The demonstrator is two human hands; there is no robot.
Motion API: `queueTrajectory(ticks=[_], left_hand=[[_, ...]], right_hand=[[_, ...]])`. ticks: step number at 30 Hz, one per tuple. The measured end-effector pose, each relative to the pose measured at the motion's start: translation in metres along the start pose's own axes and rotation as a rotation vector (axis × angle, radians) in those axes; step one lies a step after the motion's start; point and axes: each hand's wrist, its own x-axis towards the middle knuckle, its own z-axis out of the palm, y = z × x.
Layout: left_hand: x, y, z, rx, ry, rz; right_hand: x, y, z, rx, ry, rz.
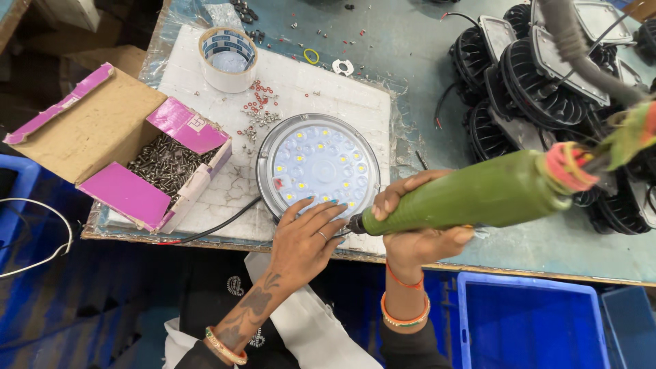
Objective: The person places a clear plastic cover over a circular LED light fixture and secures it by driving screws around the perimeter with a green electric screwdriver. The person handles the fixture and the tool throughout the process.
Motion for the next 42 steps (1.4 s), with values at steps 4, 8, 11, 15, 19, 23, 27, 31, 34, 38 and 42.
queueTrajectory(ticks=[4, 8, 11, 15, 19, 23, 27, 31, 34, 38, 42], left_hand=[[-0.002, -0.001, 0.001, 0.012, 0.004, 0.015], [-0.002, -0.005, 0.003, 0.237, -0.023, 0.122], [0.000, -0.009, 0.003, 0.455, -0.025, 0.194], [0.001, -0.010, 0.003, 0.407, -0.040, 0.208], [0.001, -0.011, 0.003, 0.392, -0.048, 0.211], [-0.002, -0.012, 0.005, 0.333, -0.042, 0.181], [-0.002, -0.013, 0.008, 0.303, -0.019, 0.170], [-0.001, -0.010, 0.005, 0.296, -0.024, 0.162], [-0.003, -0.009, 0.005, 0.300, -0.029, 0.157], [-0.003, -0.009, 0.005, 0.289, -0.016, 0.175], [-0.002, -0.008, 0.004, 0.257, -0.005, 0.160]], right_hand=[[0.001, -0.007, -0.008, 0.045, 0.017, -0.041], [-0.002, -0.008, -0.011, 0.086, 0.004, -0.015], [-0.005, -0.001, -0.008, 0.064, 0.001, -0.030], [-0.005, 0.004, -0.013, 0.090, -0.019, -0.044], [-0.008, 0.007, -0.016, 0.090, -0.021, -0.063], [-0.012, 0.014, -0.019, 0.098, 0.002, -0.048], [-0.012, 0.024, -0.025, 0.123, 0.021, -0.043], [-0.016, 0.026, -0.025, 0.103, -0.008, -0.060], [-0.016, 0.032, -0.028, 0.131, -0.020, -0.026], [-0.015, 0.040, -0.031, 0.196, -0.039, -0.026], [-0.013, 0.040, -0.026, 0.205, -0.037, 0.010]])
